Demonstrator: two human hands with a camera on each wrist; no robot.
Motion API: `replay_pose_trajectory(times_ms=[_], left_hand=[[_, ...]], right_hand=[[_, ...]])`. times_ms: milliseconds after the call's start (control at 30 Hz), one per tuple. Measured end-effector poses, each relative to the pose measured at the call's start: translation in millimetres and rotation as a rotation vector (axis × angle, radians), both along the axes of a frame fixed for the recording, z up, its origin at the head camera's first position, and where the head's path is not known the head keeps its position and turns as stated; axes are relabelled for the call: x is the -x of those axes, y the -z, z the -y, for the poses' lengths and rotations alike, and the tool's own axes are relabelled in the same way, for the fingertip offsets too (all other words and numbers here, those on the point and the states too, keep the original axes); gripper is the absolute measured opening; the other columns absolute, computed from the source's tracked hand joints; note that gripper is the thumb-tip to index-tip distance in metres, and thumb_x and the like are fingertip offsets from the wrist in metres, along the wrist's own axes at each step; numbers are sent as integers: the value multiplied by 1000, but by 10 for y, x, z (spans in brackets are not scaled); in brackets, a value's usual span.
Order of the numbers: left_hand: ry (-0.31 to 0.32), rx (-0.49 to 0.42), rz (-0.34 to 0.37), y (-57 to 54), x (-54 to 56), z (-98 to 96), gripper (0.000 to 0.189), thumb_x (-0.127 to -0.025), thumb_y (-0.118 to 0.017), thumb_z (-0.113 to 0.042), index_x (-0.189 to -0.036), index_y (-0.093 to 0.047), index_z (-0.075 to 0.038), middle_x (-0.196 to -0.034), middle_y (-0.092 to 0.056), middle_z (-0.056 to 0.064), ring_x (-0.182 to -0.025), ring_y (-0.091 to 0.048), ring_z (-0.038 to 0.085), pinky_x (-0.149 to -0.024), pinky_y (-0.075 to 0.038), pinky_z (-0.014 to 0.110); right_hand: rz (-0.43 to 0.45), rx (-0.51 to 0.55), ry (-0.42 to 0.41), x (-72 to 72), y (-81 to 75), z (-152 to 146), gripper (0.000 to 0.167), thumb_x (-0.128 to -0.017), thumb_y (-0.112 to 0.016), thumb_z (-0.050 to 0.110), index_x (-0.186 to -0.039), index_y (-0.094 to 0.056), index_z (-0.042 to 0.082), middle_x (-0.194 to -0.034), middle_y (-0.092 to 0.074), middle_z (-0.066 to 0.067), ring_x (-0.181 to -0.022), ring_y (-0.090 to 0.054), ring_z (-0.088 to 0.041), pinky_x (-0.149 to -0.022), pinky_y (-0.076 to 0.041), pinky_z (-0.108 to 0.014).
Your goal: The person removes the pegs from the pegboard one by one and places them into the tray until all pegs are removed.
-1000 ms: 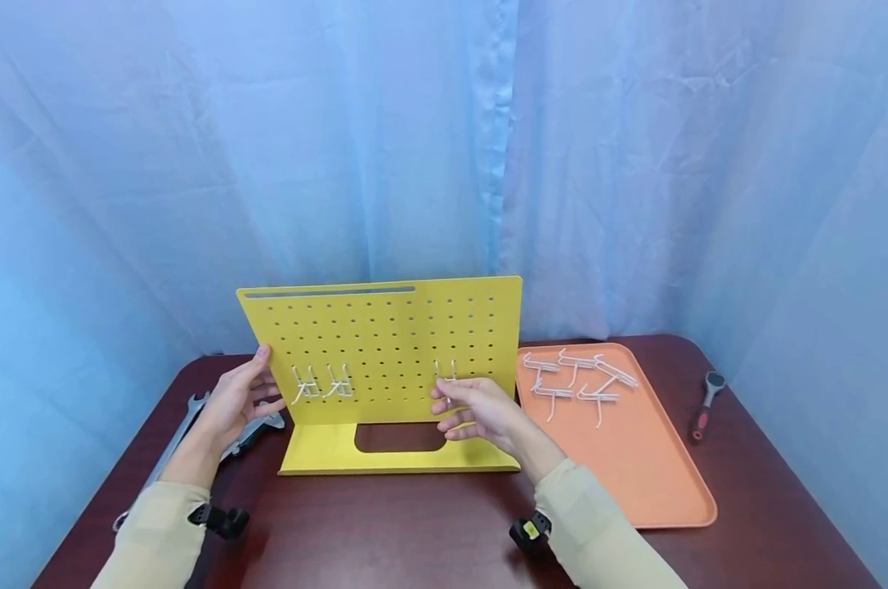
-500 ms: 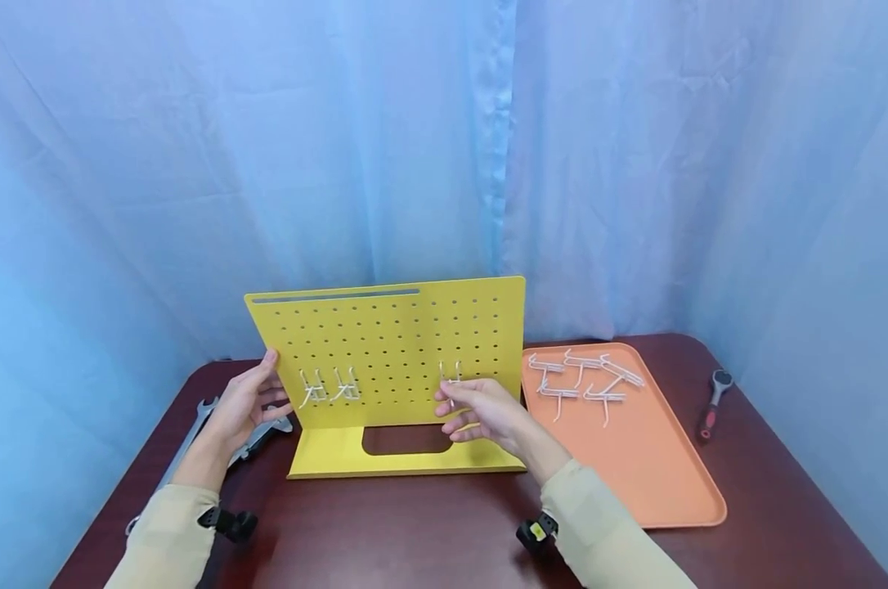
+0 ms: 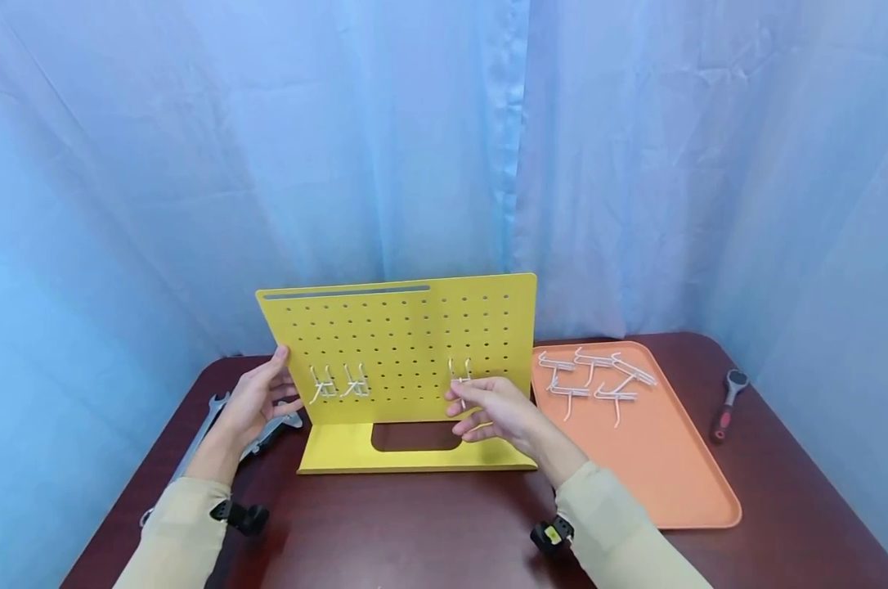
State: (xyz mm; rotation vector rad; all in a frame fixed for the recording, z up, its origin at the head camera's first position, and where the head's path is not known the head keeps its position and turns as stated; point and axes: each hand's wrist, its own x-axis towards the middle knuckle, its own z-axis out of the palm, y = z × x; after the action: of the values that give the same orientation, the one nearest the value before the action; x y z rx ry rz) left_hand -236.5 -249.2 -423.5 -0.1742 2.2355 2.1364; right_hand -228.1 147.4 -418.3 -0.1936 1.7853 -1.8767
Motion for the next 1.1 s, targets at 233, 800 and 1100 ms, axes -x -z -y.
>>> replay_pose_trajectory(times_ms=[233, 800, 1100], left_hand=[[-12, 24, 1, -9, -7, 7, 74, -91, -61, -68, -139, -60, -11, -112, -69, 11, -101, -70, 24, -85, -58, 41], [-6, 9, -18, -22, 0, 19, 72, -92, -60, -66, -137, -60, -10, -107, -69, 8, -97, -70, 22, -84, -59, 41], [13, -6, -18, -14, -6, -11, 70, -93, -60, -65, -138, -60, -12, -107, -69, 9, -97, -70, 23, -85, -59, 42]], right_hand=[[-37, -73, -32, -31, -101, -129, 54, -102, -63, 39, -130, -59, -7, -98, -69, -7, -74, -71, -19, -62, -60, -35], [-161, -156, 10, -207, -432, -905, 45, -103, -64, 33, -128, -61, -4, -99, -68, -8, -76, -71, -18, -65, -61, -40], [-176, -236, 39, -238, -272, -1372, 32, -104, -61, 32, -123, -68, 8, -99, -68, -7, -79, -71, -20, -67, -61, -42]])
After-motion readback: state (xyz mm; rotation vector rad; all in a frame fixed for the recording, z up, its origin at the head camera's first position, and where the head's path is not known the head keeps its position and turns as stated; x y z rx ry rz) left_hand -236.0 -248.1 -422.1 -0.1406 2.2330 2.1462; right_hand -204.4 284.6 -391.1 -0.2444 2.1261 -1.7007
